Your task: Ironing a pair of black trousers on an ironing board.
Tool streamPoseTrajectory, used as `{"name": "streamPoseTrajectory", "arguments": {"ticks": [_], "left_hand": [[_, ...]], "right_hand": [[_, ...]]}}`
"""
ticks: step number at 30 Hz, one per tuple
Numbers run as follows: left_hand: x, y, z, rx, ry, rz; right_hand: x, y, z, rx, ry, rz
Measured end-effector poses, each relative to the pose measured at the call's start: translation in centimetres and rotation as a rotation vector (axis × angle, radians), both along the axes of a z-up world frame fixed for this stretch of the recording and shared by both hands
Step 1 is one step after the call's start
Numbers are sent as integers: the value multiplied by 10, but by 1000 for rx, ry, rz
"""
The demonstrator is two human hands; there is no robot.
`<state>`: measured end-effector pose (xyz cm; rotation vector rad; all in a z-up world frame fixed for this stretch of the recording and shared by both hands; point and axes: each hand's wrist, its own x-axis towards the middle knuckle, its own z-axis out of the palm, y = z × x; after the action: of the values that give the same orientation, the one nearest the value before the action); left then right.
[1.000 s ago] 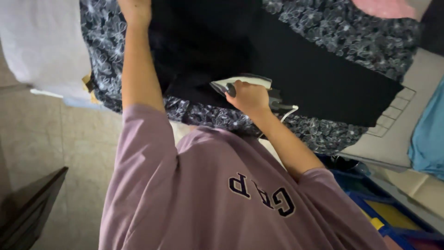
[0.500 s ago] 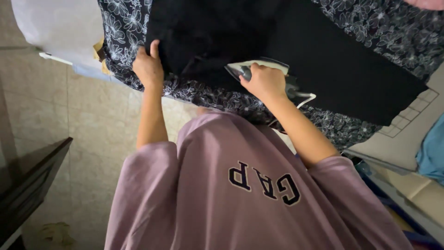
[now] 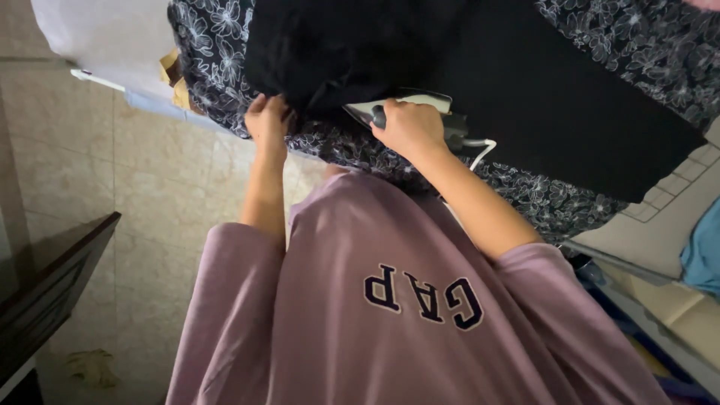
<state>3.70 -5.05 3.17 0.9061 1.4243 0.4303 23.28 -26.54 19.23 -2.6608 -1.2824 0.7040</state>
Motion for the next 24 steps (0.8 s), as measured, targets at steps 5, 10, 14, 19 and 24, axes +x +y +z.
{"name": "streamPoseTrajectory", "arguments": {"ticks": [5,10,14,19,24], "left_hand": [[-6,3,-5,-75,-151,-61],[-8,17,18,-6,-83,-94],[-10,24,15,-39,-83,-152],[-12,28,9,-40,-96,-141],[-15,34,-4,-82,-94,-168]], "right_hand": [[-5,3,0,-7,-5,26],[-25,27,-8,7,17,51],[-42,44,-18,101,0,61],[-54,70,-19,129,49,-12],[-44,49,-23,110,11,16]]}}
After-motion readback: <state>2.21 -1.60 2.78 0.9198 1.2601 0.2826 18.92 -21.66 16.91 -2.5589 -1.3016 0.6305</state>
